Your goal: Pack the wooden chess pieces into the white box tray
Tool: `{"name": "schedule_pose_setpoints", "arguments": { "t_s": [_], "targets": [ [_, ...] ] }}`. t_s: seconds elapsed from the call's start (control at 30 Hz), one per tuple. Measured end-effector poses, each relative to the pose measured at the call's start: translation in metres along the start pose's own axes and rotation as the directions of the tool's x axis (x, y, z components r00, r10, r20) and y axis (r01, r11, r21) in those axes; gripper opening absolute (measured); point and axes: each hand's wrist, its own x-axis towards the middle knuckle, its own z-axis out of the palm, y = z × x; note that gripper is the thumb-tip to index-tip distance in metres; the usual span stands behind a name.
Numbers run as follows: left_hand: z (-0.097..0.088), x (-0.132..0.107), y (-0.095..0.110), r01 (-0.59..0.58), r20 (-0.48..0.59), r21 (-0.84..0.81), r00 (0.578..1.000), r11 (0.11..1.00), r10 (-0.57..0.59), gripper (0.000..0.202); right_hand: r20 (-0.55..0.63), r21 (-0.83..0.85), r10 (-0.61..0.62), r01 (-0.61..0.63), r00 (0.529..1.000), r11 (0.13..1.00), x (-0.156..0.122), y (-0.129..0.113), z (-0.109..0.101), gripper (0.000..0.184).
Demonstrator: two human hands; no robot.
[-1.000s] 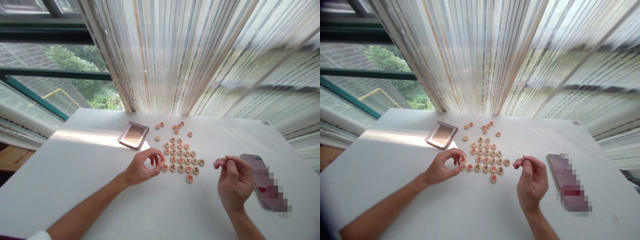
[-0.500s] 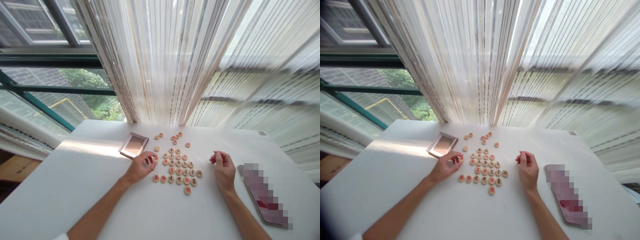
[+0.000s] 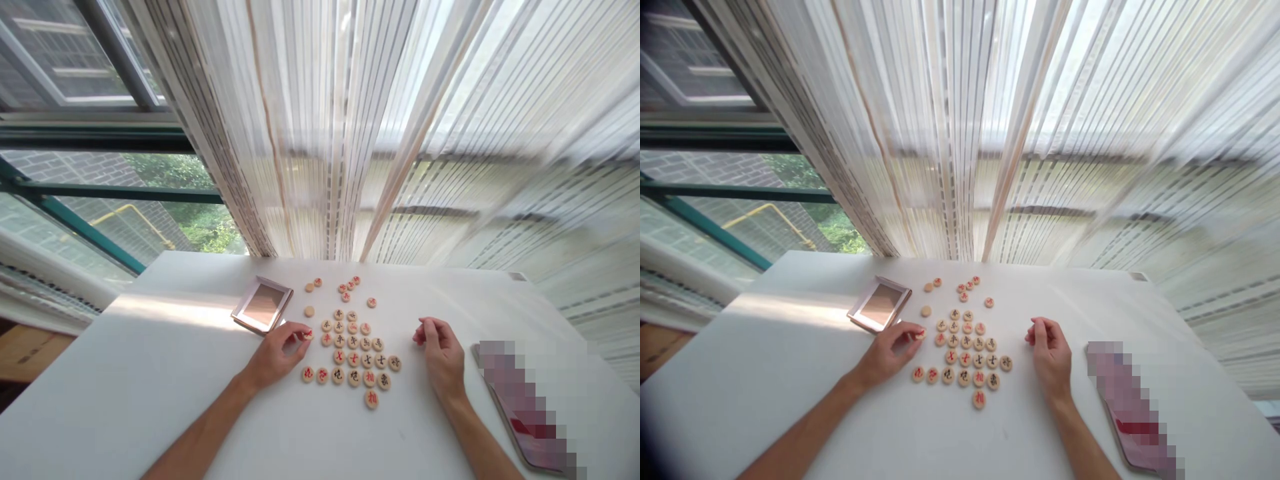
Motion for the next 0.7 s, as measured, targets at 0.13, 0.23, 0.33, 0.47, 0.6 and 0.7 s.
{"name": "schedule_pose_setpoints", "arguments": {
  "t_s": [0.13, 0.23, 0.33, 0.47, 0.6, 0.7],
  "targets": [
    [0.0006, 0.0000, -0.0010, -0.005, 0.010, 0.002, 1.000, 1.000, 0.005, 0.016, 0.003, -0.016, 0.009, -0.009, 1.000, 1.000, 0.0002, -0.0001, -0.0009, 0.035],
    [0.0012, 0.0003, -0.0009, -0.008, 0.013, 0.006, 1.000, 1.000, 0.008, 0.014, 0.002, -0.025, 0.013, -0.013, 1.000, 1.000, 0.0008, -0.0006, -0.0014, 0.035],
    [0.0019, 0.0004, -0.0006, -0.009, 0.014, 0.013, 1.000, 1.000, 0.009, 0.014, 0.002, -0.040, 0.019, -0.019, 1.000, 0.999, 0.0018, -0.0009, -0.0014, 0.034],
    [0.0030, 0.0003, -0.0008, -0.004, 0.014, 0.018, 1.000, 1.000, 0.004, 0.014, 0.015, -0.065, 0.022, -0.021, 1.000, 0.998, 0.0020, -0.0008, -0.0014, 0.034],
    [0.0035, 0.0008, -0.0015, 0.001, 0.015, 0.020, 1.000, 1.000, -0.001, 0.015, 0.028, -0.091, 0.017, -0.014, 0.999, 0.996, 0.0008, -0.0001, -0.0029, 0.034],
    [0.0031, 0.0011, -0.0018, 0.002, 0.022, 0.022, 1.000, 1.000, -0.002, 0.015, 0.040, -0.100, 0.012, -0.008, 0.999, 0.995, 0.0005, 0.0010, -0.0030, 0.033]
  ]
}}
